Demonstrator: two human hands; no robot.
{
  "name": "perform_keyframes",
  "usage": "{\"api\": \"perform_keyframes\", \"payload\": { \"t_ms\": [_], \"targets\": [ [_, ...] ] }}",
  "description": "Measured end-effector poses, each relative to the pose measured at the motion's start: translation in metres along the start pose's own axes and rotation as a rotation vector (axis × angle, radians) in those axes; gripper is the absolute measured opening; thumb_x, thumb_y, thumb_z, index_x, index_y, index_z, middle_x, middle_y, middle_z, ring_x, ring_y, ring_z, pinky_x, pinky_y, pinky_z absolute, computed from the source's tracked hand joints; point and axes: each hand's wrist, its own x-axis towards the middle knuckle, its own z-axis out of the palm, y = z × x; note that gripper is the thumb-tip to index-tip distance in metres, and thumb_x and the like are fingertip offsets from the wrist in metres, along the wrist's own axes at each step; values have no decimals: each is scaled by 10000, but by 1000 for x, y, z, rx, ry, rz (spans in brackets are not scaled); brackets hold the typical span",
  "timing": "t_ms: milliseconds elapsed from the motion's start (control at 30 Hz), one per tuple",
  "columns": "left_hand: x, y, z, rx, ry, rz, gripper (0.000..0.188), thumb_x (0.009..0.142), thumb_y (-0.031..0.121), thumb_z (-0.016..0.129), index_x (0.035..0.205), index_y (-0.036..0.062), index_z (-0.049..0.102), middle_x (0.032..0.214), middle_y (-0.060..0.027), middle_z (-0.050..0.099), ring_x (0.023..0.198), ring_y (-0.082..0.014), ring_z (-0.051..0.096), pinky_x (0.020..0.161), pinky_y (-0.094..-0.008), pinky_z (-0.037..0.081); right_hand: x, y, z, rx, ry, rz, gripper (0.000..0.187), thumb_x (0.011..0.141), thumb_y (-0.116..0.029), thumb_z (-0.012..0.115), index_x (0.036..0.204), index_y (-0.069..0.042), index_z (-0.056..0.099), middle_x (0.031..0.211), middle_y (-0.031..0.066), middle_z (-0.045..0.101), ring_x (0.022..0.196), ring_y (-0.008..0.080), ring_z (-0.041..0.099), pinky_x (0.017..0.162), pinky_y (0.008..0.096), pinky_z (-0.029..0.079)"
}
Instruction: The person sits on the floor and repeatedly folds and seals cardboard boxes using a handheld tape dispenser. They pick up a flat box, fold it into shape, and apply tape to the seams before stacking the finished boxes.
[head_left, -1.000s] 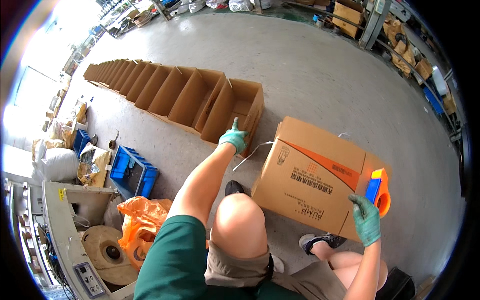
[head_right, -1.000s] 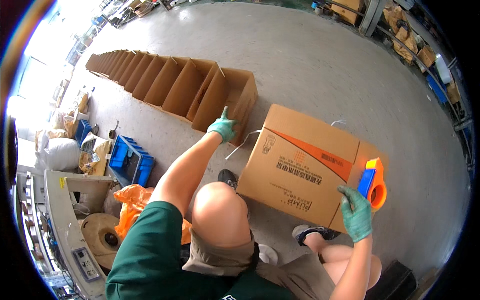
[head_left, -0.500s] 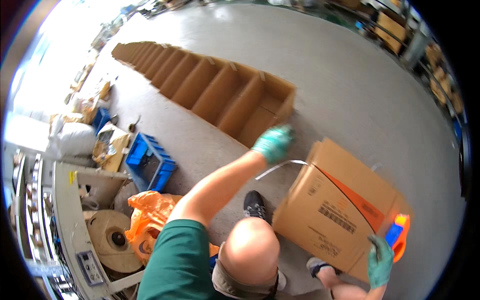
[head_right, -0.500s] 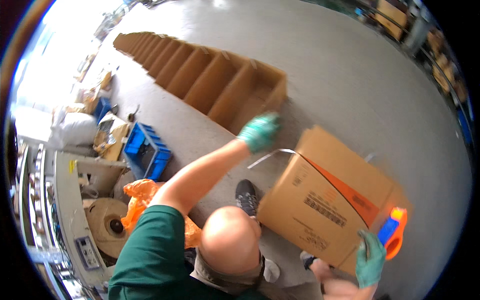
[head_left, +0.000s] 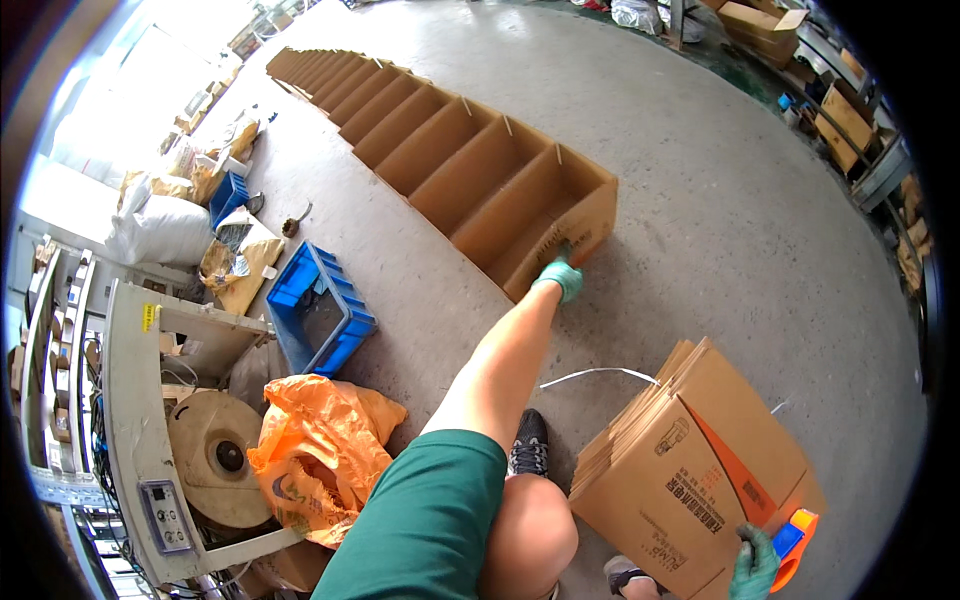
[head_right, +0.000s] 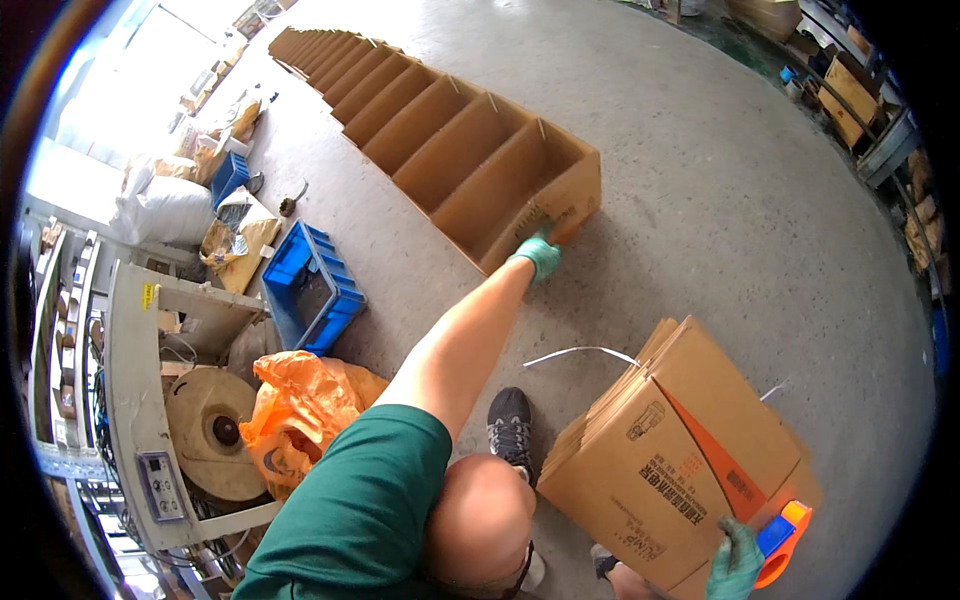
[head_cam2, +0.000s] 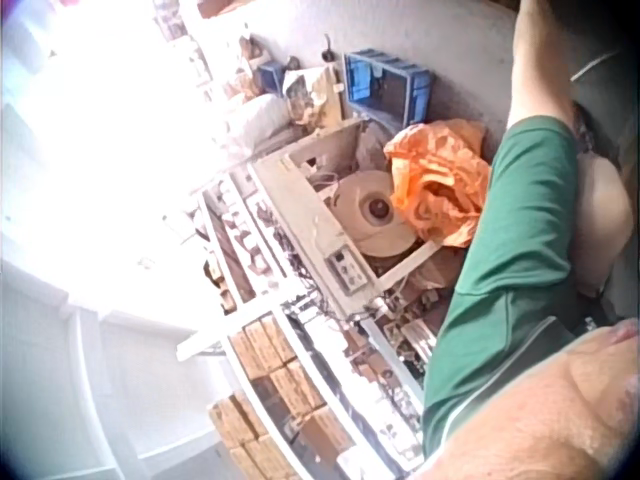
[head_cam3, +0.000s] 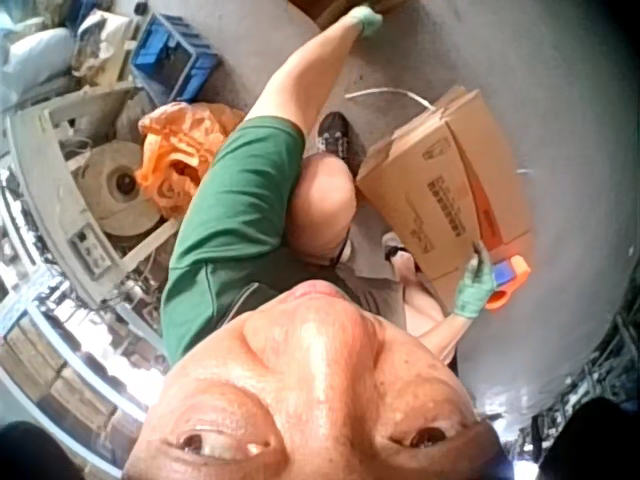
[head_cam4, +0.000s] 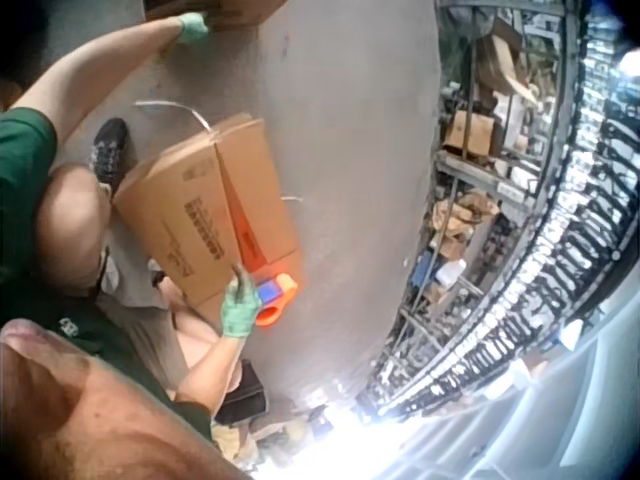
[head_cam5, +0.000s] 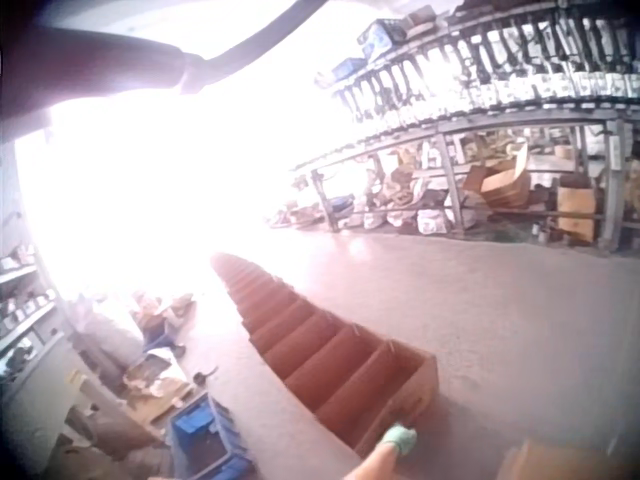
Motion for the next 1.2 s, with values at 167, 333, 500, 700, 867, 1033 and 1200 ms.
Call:
{"api": "perform_keyframes", "payload": {
  "t_ms": [167,333,500,700,867,1033,1200],
  "targets": [
    [-42,-47,-43,-569,235,-185,498,1040,359,338,1480,161,458,1597,-82,314,1437,-323,327,1211,-469,287,-10,5,8,-78,12,44,293,1013,-159,583,1273,-37,643,1178,122,710,1077,243,662,944,349,510],
    [-87,-101,-27,-1589,187,-268,407,1004,357,534,1351,155,596,1138,-60,671,940,-240,606,796,-444,541,-6,-1,11,-128,106,24,223,925,-58,565,1097,12,688,1057,164,712,1030,329,662,929,389,505],
    [-148,-32,-91,-1394,-86,28,259,1017,251,521,1180,103,658,1016,-12,672,887,-152,621,784,-340,530,-14,20,-4,-282,422,170,248,934,-35,585,1171,0,647,1171,167,649,1109,307,613,979,386,479],
    [-275,57,-173,-1322,-194,391,269,1001,182,519,1204,35,617,1018,-68,671,865,-167,658,773,-325,565,-49,22,-24,-336,743,167,353,884,-70,685,1231,-43,626,1192,171,590,1090,353,594,949,412,496],
    [-349,107,-220,-1198,-194,333,367,992,212,523,1312,36,569,1107,-82,653,949,-178,632,770,-343,565,-84,56,-57,-330,957,143,387,900,-137,687,1273,-73,608,1219,179,591,1107,357,595,935,418,509],
    [-363,128,-220,-1193,-171,190,362,992,241,537,1306,65,573,1156,-67,657,973,-185,628,730,-373,548,-90,71,-62,-107,647,400,769,869,-357,738,1509,-118,385,1351,243,579,1213,397,589,1034,475,473],
    [-372,152,-234,-1188,-150,118,321,1007,267,525,1270,89,574,1128,-50,662,963,-192,628,777,-376,534,-67,118,-14,-110,451,489,828,887,-223,701,1581,-247,249,1237,238,614,1103,409,624,958,486,504]
  ]
}}
